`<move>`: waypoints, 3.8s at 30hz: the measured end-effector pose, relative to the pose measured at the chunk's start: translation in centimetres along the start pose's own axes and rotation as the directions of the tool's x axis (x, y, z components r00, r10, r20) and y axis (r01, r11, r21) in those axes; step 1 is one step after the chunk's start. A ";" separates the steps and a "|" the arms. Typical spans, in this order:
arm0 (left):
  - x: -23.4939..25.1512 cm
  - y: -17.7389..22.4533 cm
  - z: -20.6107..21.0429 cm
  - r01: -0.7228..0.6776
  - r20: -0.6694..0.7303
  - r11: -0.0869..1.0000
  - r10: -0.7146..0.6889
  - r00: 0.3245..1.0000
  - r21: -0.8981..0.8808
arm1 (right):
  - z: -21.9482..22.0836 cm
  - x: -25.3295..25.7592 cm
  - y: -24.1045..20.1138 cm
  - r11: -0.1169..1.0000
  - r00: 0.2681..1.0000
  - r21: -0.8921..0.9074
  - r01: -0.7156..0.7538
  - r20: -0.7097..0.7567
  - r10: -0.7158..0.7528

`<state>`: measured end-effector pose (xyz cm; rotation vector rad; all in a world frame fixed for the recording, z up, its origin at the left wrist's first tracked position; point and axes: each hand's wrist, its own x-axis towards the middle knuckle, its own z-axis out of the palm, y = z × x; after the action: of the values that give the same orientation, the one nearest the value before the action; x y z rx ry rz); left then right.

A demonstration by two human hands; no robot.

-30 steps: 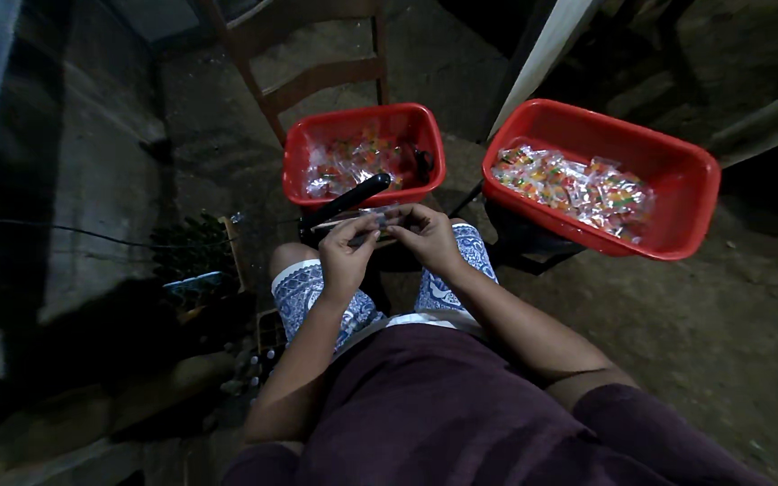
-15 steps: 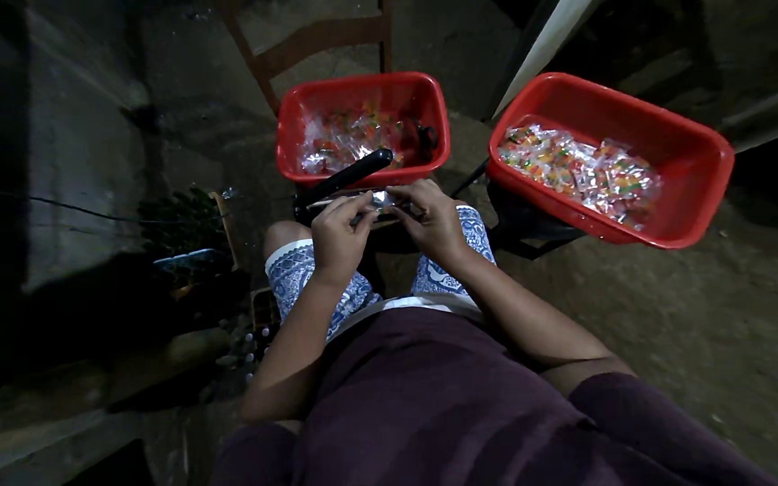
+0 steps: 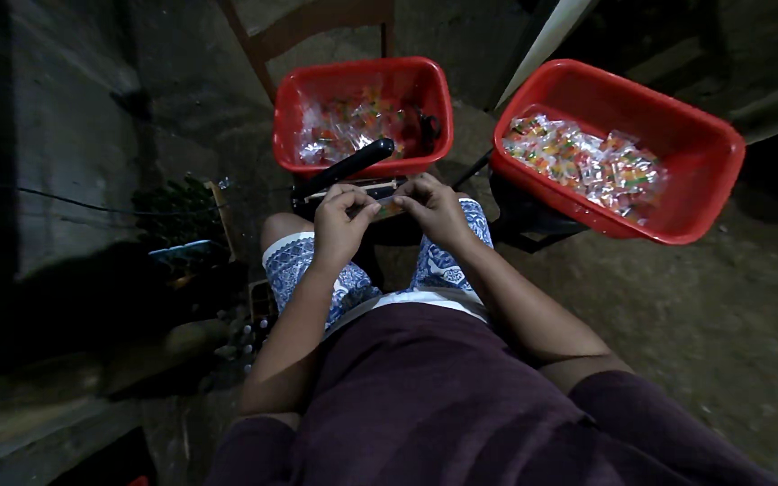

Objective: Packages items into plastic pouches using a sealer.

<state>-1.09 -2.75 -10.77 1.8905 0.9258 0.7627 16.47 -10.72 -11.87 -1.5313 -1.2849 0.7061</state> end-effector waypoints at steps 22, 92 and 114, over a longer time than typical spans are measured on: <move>0.4 -3.1 2.3 0.495 0.165 0.692 -0.488 0.857 -0.525 | 1.6 1.1 2.7 0.739 0.887 0.502 -0.449 0.152 0.436; 6.3 -10.6 10.1 0.534 0.031 0.216 -0.910 0.414 -0.818 | 3.7 10.6 14.7 0.763 0.980 -0.646 0.006 0.157 0.125; 6.0 -10.3 10.4 0.597 0.115 0.238 -0.863 0.492 -0.767 | 3.5 10.7 14.9 0.743 0.977 -0.669 0.030 0.176 0.118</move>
<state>7.23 1.22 -23.59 0.4057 1.3262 0.6714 21.93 1.07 -25.26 -2.1123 -1.7950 0.4481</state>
